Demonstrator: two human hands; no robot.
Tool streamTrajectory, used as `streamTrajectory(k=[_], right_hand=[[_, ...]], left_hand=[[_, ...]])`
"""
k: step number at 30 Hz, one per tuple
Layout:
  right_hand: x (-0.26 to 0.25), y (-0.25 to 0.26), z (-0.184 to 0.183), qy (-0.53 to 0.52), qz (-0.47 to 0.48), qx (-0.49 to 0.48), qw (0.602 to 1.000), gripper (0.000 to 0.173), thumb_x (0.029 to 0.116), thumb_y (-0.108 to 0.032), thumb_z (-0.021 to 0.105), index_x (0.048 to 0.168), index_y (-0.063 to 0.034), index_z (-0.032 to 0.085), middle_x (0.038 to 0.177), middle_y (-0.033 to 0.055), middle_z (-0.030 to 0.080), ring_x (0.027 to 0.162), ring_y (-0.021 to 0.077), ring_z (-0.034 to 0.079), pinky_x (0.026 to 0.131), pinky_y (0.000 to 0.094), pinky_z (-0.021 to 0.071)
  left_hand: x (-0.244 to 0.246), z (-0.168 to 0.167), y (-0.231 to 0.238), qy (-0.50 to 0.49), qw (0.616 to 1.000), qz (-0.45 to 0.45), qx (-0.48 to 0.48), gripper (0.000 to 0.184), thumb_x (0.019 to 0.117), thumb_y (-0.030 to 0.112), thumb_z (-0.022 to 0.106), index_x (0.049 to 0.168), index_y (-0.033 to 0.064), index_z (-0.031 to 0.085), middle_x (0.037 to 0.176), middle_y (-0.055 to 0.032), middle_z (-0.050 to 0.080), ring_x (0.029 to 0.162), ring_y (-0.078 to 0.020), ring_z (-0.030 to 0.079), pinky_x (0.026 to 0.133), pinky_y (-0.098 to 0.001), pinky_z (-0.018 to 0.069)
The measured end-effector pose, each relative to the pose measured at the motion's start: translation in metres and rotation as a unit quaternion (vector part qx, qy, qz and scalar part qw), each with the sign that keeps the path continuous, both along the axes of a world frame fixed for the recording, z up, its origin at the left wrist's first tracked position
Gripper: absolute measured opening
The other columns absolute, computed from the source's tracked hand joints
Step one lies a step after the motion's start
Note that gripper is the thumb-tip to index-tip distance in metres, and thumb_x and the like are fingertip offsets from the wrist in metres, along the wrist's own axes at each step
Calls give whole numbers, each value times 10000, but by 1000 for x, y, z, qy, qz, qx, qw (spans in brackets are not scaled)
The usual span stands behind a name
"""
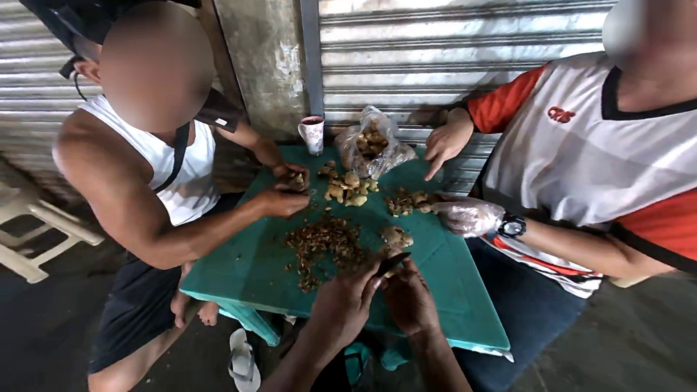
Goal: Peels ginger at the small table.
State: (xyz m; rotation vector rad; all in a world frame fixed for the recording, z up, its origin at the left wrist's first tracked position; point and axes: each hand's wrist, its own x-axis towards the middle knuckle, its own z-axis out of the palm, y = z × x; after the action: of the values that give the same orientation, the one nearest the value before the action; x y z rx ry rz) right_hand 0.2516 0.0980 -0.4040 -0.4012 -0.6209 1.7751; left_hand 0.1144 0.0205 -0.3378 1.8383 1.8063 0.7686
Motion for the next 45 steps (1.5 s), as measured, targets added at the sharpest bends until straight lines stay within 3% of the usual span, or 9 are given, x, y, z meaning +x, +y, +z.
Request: streamTrajectory(k=[7,13,19,26,30,38,41,43,45], right_hand=[[-1,-1,0,-17,-16,31,999,361,835,-254,801,1143,-88,712,995,108,739,871,183,727,821,374,617],[-1,-3,-1,-51,-19,46,997,313,806,-88,724,1114,-49,692,953,133,731,801,191,720,759,368,618],[1,-1,-3,-37,-14,41,998,325,856,-187,722,1160,-73,710,1037,114,737,869,172,721,801,347,611],[-1,-1,-2,-40,-14,49,998,367,829,-256,795,1148,-85,731,1025,106,742,885,157,721,820,336,609],[-1,0,-3,-44,-24,49,998,308,856,-193,744,1139,-76,720,1053,106,737,911,158,718,822,330,608],[-2,-1,0,-41,-30,52,997,215,874,-146,684,1067,-59,723,900,98,745,786,140,720,760,319,613],[-1,-4,-2,-55,-13,65,996,294,823,-109,689,1110,-52,713,933,99,739,797,161,720,759,343,620],[0,-4,-3,-35,5,54,998,326,824,-122,693,1141,-50,715,972,133,734,804,186,722,755,349,618],[2,-1,-1,0,11,8,1000,309,886,-104,594,1187,-52,638,1002,147,714,831,204,723,782,350,622]], left_hand=[[3,7,-5,49,998,0,-28,475,1109,405,376,1571,312,434,1153,-121,735,1014,-321,715,871,-563,560],[3,5,10,52,998,37,-23,469,1109,395,380,1560,292,456,1148,-137,731,1019,-344,711,871,-565,558],[5,6,1,14,1000,-6,-21,485,1111,388,377,1559,224,460,1190,-137,720,1040,-321,708,897,-548,558],[6,8,2,52,997,-6,-50,525,1111,434,349,1607,263,365,1148,-145,722,1016,-338,705,878,-554,555],[14,6,8,71,997,23,-31,517,1108,424,368,1598,261,389,1085,-156,737,977,-356,716,841,-556,564],[23,17,25,71,995,47,-55,497,1110,425,363,1571,254,435,1153,-137,724,1043,-338,701,898,-540,546],[15,22,37,11,995,52,-86,468,1112,419,360,1480,190,535,1129,-154,715,1030,-317,700,921,-532,547],[4,25,45,-35,992,54,-107,486,1114,432,341,1488,180,521,1155,-173,698,1053,-317,684,949,-530,529],[0,26,45,-27,994,51,-95,488,1110,444,346,1547,253,454,1151,-169,702,1061,-329,681,947,-550,524]])
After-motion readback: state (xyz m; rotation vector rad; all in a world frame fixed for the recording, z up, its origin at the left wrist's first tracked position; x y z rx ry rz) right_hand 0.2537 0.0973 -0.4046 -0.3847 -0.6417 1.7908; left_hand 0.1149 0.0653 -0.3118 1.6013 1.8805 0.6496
